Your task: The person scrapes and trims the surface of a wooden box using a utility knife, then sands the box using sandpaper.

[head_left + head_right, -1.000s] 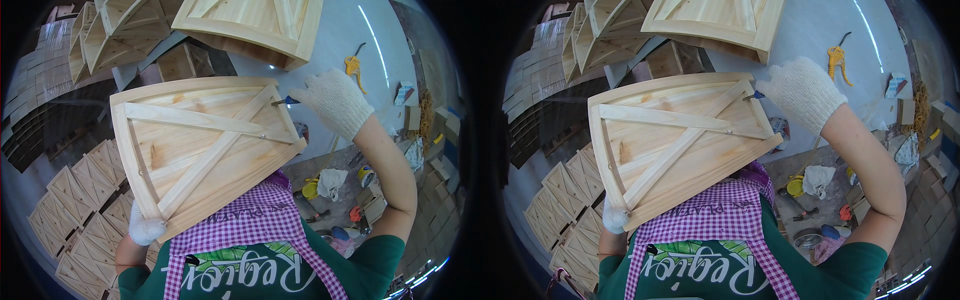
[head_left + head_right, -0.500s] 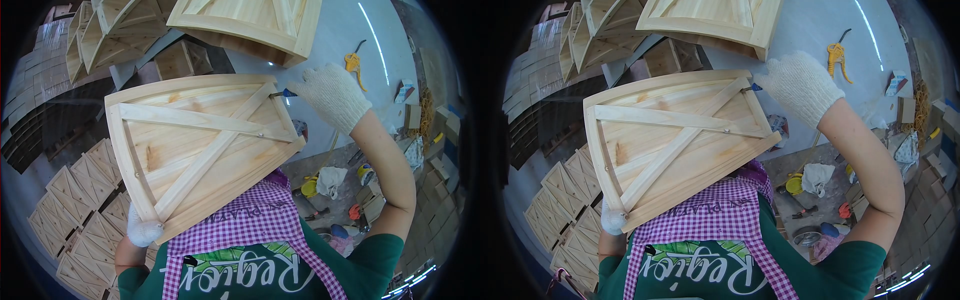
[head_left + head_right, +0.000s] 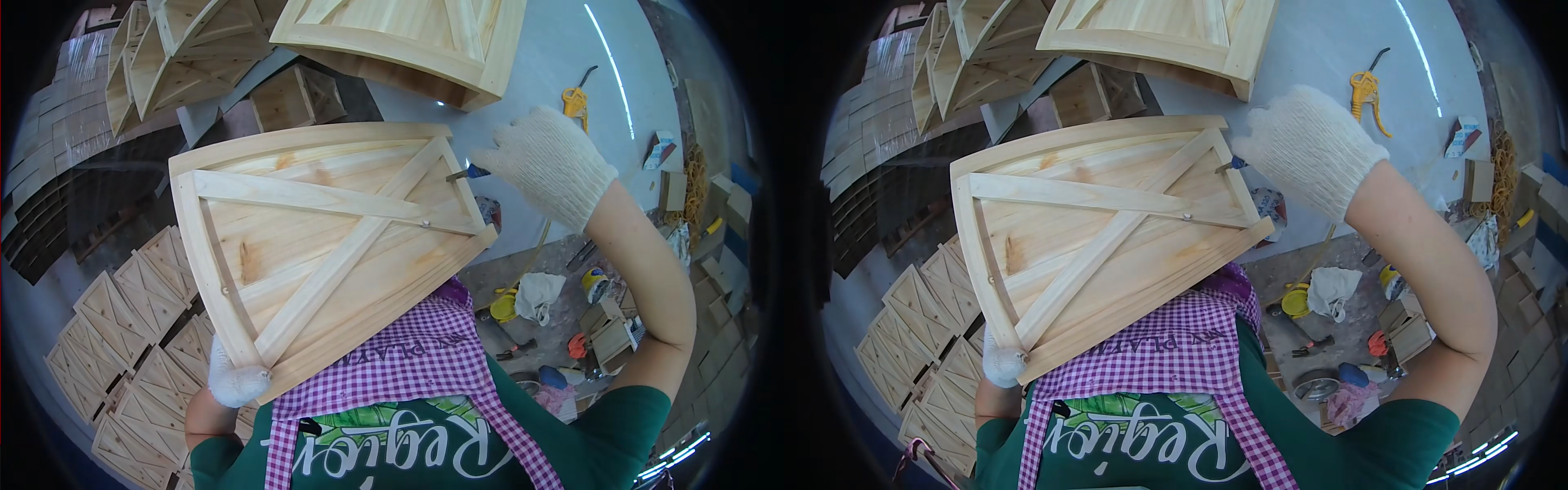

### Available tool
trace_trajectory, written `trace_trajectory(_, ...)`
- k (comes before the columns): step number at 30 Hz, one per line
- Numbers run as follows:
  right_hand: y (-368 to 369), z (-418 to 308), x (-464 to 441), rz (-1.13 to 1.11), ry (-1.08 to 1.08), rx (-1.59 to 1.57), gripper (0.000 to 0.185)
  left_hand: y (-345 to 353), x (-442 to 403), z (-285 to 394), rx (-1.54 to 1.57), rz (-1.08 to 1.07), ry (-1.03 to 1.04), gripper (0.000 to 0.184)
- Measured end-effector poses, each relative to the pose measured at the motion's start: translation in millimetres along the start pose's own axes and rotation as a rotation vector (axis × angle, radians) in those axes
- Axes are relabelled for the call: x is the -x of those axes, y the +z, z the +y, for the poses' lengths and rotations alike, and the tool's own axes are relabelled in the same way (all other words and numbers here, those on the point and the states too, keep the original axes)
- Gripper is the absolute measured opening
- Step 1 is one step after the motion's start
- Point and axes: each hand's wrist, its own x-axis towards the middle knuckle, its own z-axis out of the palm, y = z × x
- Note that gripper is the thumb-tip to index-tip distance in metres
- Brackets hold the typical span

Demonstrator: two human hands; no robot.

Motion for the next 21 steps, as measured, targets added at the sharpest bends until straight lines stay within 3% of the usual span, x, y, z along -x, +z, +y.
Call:
trace_trajectory(4,21,2,2,0.168,0.055,0.005,0.038,6,0,1,0.033,-0.011,0.015,0.108)
trace_trajectory(8,29,4,-6,0.19,0.056,0.006,0.037,4,1,1,0.03,0.0,0.01,0.109)
trace_trajectory(21,19,8,-11,0.047,0.081,-0.063,0.036,7,2,0,-0.008,-0.013,0.019,0.115)
